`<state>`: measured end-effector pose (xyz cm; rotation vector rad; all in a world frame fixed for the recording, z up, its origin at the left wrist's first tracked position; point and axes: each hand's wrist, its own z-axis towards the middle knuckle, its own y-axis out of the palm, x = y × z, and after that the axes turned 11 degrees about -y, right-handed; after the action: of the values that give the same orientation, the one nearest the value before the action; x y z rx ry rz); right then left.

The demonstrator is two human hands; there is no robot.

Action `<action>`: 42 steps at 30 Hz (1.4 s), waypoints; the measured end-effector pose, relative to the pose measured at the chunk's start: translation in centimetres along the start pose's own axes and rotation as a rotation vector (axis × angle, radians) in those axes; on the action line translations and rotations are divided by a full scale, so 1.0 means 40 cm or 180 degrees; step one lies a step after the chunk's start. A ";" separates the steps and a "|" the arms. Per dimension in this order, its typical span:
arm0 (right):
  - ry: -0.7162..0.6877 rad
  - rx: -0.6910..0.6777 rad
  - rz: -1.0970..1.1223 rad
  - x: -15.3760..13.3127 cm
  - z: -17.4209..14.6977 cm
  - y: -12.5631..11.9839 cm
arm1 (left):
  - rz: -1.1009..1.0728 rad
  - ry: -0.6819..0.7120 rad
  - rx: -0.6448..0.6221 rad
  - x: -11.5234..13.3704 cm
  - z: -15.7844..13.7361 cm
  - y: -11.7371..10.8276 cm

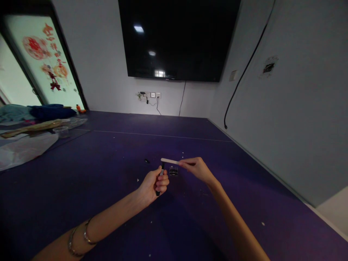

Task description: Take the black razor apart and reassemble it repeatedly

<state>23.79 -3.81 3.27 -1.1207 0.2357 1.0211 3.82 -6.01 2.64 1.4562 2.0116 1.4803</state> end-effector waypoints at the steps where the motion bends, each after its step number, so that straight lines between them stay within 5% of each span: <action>1: -0.0009 -0.0027 0.0005 -0.002 0.000 0.000 | 0.0012 0.0009 0.0038 -0.001 -0.001 0.002; 5: 0.0063 0.0233 -0.0159 -0.005 0.000 -0.001 | 0.0055 0.0031 0.0163 -0.003 -0.005 0.007; 25: 0.0125 -0.0072 -0.0020 0.002 -0.001 -0.012 | 0.0182 0.0107 0.0059 -0.001 -0.008 0.007; 29: 0.0187 0.0249 -0.0116 0.008 -0.003 -0.013 | 0.0148 0.0145 0.0081 -0.001 -0.014 0.011; 34: 0.0110 -0.0014 -0.0002 0.004 -0.004 -0.015 | 0.0149 0.0143 0.0053 -0.002 -0.017 0.014; 42: 0.0425 0.0674 0.0401 0.012 -0.004 -0.011 | 0.0528 0.0244 -0.0241 0.020 -0.029 0.023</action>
<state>24.44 -3.72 3.16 -0.9909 0.5155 1.0074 3.19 -6.02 4.19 1.5911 1.8937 1.6837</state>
